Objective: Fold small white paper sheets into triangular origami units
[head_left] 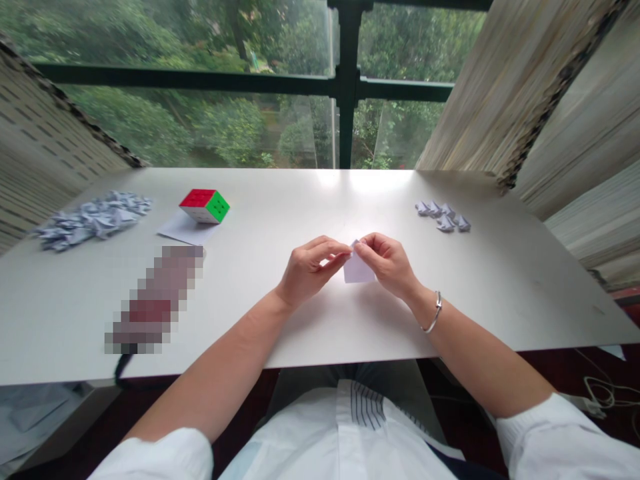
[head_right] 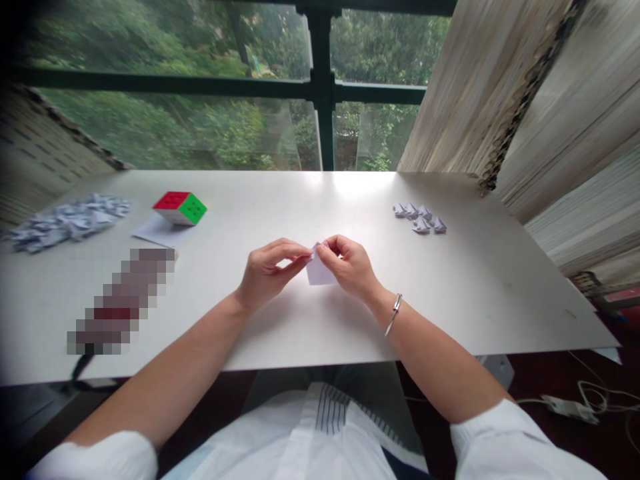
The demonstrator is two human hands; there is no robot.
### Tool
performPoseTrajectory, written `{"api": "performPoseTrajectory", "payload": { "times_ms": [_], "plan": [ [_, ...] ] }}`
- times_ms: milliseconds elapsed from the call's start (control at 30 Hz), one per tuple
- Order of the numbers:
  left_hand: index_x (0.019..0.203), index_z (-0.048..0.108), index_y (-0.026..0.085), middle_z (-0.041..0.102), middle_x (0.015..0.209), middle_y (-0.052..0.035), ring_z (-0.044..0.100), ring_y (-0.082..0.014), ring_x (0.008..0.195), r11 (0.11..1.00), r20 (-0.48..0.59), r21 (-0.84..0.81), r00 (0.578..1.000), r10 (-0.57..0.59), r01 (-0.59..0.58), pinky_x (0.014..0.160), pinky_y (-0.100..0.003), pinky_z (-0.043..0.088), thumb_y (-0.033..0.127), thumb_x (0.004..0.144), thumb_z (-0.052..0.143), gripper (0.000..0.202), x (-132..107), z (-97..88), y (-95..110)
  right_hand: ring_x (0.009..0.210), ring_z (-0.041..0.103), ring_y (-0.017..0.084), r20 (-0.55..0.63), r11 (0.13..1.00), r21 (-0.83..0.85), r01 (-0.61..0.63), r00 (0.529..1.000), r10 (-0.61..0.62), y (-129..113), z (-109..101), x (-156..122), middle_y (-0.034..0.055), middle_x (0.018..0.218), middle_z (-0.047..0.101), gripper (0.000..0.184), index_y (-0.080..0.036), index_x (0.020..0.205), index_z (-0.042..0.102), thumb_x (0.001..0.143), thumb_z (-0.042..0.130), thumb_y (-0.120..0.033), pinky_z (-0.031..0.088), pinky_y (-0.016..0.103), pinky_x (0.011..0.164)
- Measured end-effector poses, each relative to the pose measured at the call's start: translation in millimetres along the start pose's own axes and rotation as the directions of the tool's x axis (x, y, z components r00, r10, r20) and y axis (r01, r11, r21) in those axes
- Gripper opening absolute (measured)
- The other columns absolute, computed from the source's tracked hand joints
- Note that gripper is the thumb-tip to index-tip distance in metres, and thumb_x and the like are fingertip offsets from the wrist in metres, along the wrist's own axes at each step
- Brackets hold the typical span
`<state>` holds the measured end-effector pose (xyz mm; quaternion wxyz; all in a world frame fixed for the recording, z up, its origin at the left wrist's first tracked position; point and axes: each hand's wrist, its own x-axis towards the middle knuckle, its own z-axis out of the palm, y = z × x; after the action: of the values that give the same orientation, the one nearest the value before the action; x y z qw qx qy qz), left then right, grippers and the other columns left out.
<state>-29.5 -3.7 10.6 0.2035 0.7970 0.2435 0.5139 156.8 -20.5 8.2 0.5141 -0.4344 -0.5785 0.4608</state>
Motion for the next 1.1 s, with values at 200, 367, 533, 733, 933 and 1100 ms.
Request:
{"api": "performPoseTrajectory", "payload": {
  "times_ms": [200,367,533,733,933,1100],
  "plan": [
    [0.088,0.07,0.018,0.07,0.083,-0.0029,0.065,-0.0129,0.073,0.968,-0.021,-0.104,0.973,-0.23,0.227,0.064,-0.023,0.053,0.025,0.084,0.07,0.008,-1,5.1,2,0.061,0.05,0.011,0.014,0.999,-0.036,0.017,1.0,-0.016,0,1,-1,-0.0012,0.068,0.056,0.032,-0.018,0.079,0.06,0.084,0.066,-0.049,0.04,0.025,0.056],
    [0.085,0.067,0.017,0.068,0.08,-0.0022,0.064,-0.0137,0.07,0.785,0.018,-0.406,0.863,-0.506,0.469,0.063,-0.025,0.053,0.033,0.077,0.076,0.02,-3,13.4,2,0.061,0.051,0.011,0.014,0.998,-0.056,0.029,1.0,-0.028,0,2,-2,-0.0004,0.07,0.058,0.031,-0.018,0.08,0.06,0.086,0.065,-0.048,0.041,0.025,0.056],
    [0.083,0.063,0.017,0.063,0.073,0.0015,0.058,-0.0095,0.062,0.638,0.055,-0.564,0.795,-0.605,0.524,0.058,-0.022,0.047,0.033,0.075,0.078,0.023,-1,18.5,5,0.063,0.052,0.011,0.008,0.995,-0.077,0.057,0.998,-0.057,0,3,-2,0.0001,0.072,0.059,0.031,-0.018,0.08,0.061,0.087,0.064,-0.048,0.041,0.025,0.057],
    [0.074,0.06,0.016,0.061,0.07,0.0023,0.056,-0.0084,0.063,0.596,0.006,-0.622,0.764,-0.646,0.508,0.061,-0.021,0.045,0.031,0.069,0.082,0.027,2,20.3,9,0.064,0.051,0.012,0.019,0.994,-0.074,0.086,0.996,-0.084,-1,4,-2,0.0003,0.072,0.059,0.031,-0.018,0.079,0.061,0.086,0.065,-0.049,0.041,0.026,0.057],
    [0.073,0.06,0.016,0.061,0.07,0.0023,0.056,-0.009,0.064,0.597,-0.004,-0.622,0.761,-0.649,0.506,0.063,-0.022,0.045,0.031,0.068,0.083,0.027,2,19.1,10,0.064,0.051,0.012,0.027,0.996,-0.056,0.072,0.997,-0.071,-1,4,-2,0.0002,0.071,0.059,0.034,-0.018,0.08,0.061,0.084,0.066,-0.052,0.041,0.026,0.058],
    [0.08,0.06,0.018,0.061,0.076,0.0027,0.057,-0.0081,0.067,0.608,-0.03,-0.643,0.778,-0.627,0.466,0.065,-0.02,0.046,0.026,0.068,0.082,0.026,3,19.5,9,0.065,0.051,0.011,0.025,0.997,-0.035,0.067,0.998,-0.066,-2,5,-2,0.0001,0.072,0.058,0.032,-0.018,0.08,0.062,0.085,0.067,-0.05,0.041,0.026,0.059]
  ]
}}
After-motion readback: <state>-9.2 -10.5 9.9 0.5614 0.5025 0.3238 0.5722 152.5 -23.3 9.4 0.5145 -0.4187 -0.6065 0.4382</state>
